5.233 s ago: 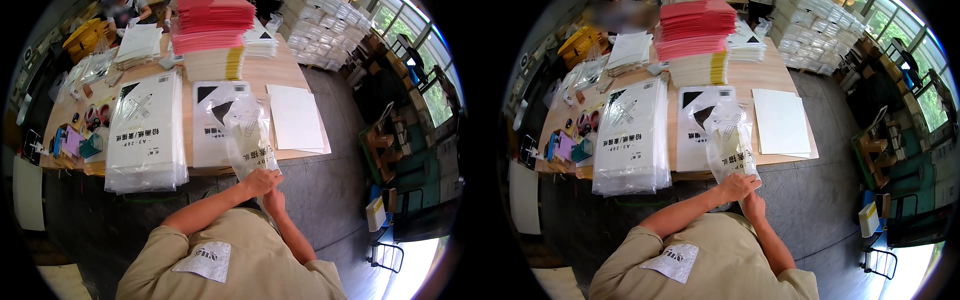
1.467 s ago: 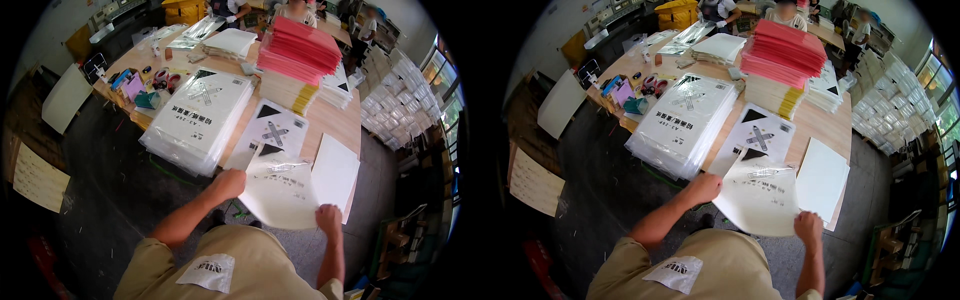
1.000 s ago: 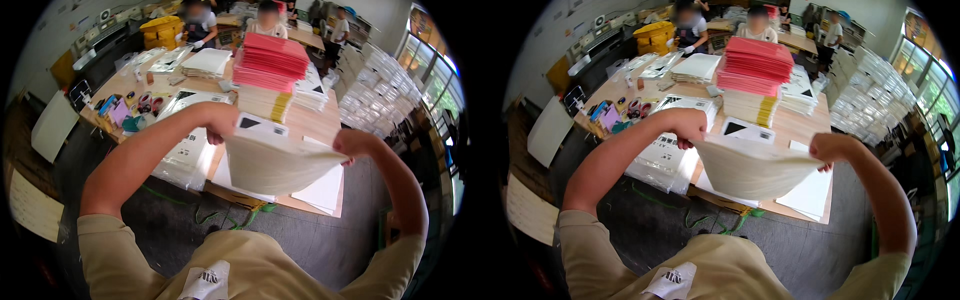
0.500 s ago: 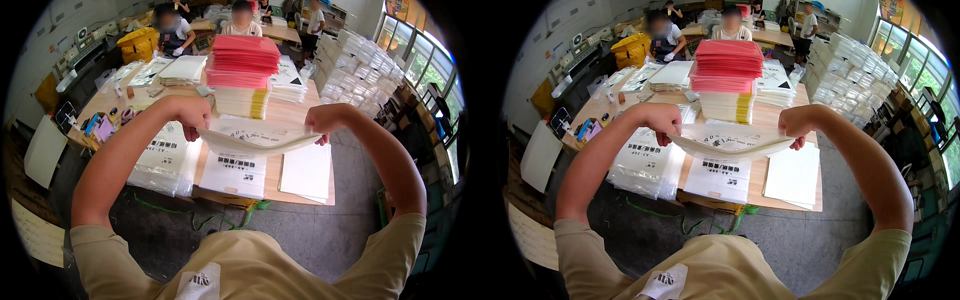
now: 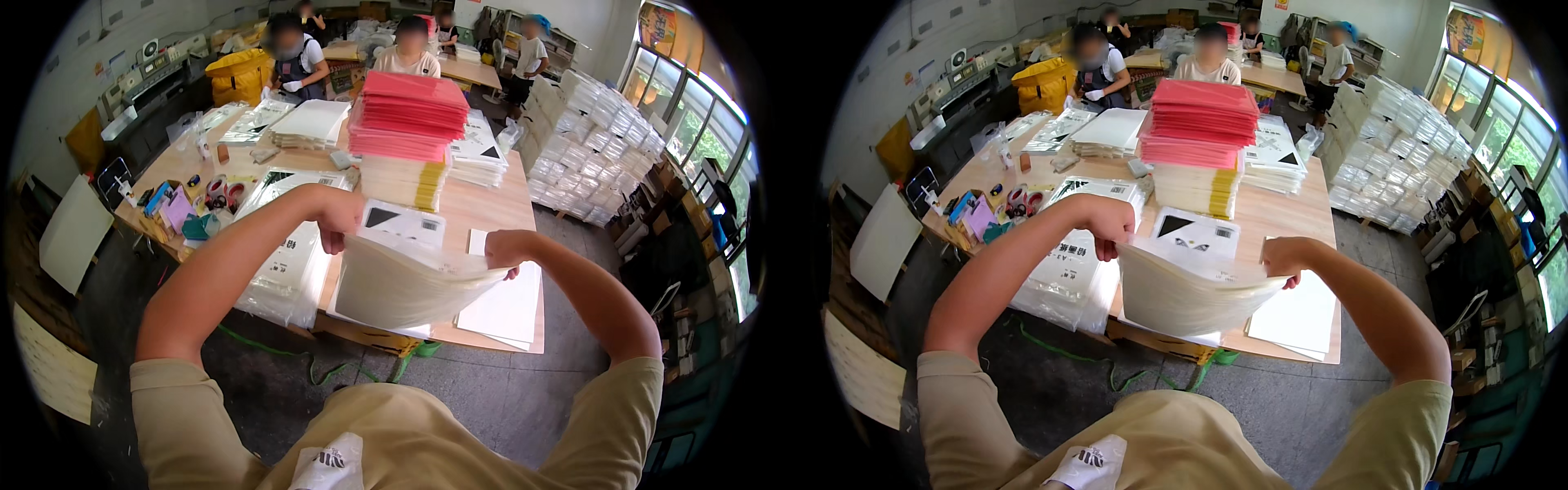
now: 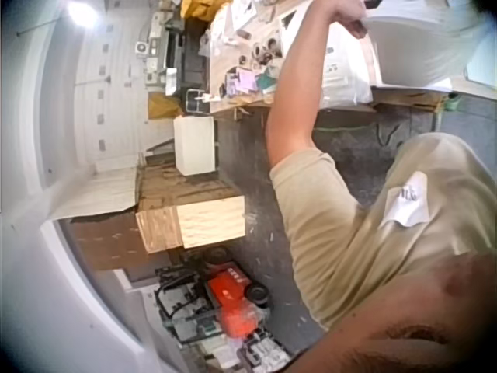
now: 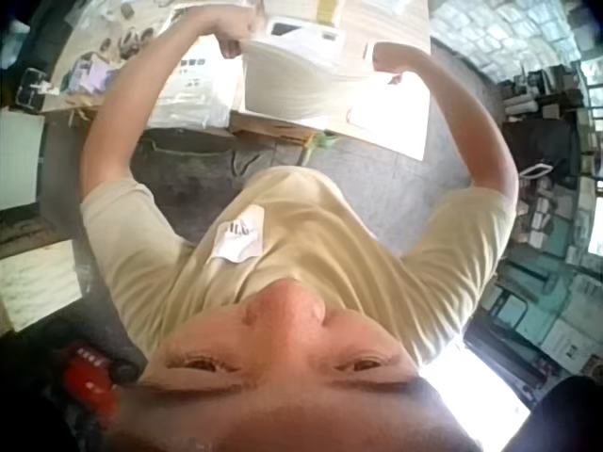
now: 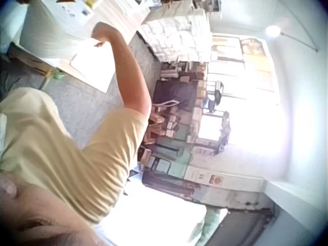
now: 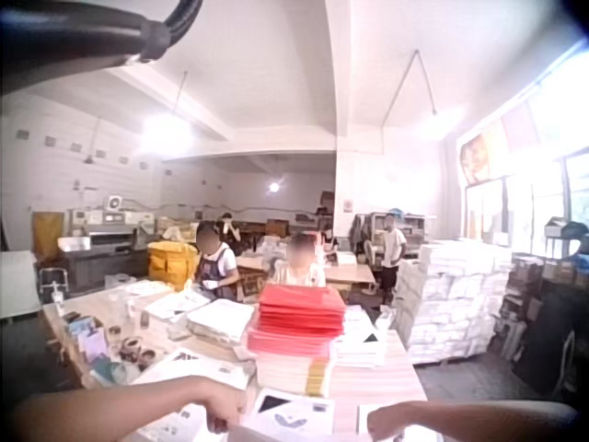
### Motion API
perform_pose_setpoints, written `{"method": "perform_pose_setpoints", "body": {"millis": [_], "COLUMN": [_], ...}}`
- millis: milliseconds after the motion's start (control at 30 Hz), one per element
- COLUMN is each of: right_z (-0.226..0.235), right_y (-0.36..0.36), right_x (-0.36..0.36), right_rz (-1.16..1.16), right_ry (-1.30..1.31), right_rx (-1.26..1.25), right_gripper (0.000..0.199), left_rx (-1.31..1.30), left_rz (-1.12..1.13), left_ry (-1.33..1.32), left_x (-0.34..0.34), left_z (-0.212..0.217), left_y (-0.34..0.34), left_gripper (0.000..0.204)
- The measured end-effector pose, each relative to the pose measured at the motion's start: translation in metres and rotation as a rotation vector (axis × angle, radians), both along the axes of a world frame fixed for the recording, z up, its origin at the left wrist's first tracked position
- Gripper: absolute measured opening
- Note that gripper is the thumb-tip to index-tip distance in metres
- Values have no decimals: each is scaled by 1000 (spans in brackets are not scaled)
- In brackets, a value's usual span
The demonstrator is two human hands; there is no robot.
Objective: The person repeatedly picks up sheets of white paper and places them into clear plastic packaging bags. The person then folds the top of the bag to seal it and stacks the finished packages on the table. This process is repeated multiple times throughout the clip.
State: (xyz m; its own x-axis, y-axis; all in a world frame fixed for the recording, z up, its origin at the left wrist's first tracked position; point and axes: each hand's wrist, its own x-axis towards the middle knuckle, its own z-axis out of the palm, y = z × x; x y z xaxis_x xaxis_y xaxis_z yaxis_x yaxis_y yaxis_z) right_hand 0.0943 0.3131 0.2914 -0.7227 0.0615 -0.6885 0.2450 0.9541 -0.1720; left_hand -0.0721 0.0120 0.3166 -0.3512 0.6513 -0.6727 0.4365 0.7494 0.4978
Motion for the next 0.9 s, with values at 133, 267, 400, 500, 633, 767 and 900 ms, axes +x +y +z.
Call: {"method": "perform_pose_setpoints", "body": {"millis": [133,267,400,500,633,767,900], "right_z": [28,49,66,72,89,94,89], "right_y": [-8,-10,-10,1,4,7,7], "right_x": [2,-1,3,7,8,8,5], "right_rz": [18,20,42,-14,-62,-83,-11], "right_ry": [64,118,215,240,203,140,117], "right_rx": [93,141,241,134,-40,-106,-121], "right_gripper": [12,14,14,13,13,13,14], "left_rx": [-103,-129,-65,7,94,181,142], "left_rz": [-15,-104,-41,7,54,54,-13], "left_ry": [-53,42,74,160,291,227,149], "left_x": [1,8,10,14,12,1,-1], "left_z": [-2,-2,-8,-2,8,9,12], "left_y": [-9,-3,-6,-6,-7,-5,-2], "left_gripper": [19,21,18,14,9,12,17]}}
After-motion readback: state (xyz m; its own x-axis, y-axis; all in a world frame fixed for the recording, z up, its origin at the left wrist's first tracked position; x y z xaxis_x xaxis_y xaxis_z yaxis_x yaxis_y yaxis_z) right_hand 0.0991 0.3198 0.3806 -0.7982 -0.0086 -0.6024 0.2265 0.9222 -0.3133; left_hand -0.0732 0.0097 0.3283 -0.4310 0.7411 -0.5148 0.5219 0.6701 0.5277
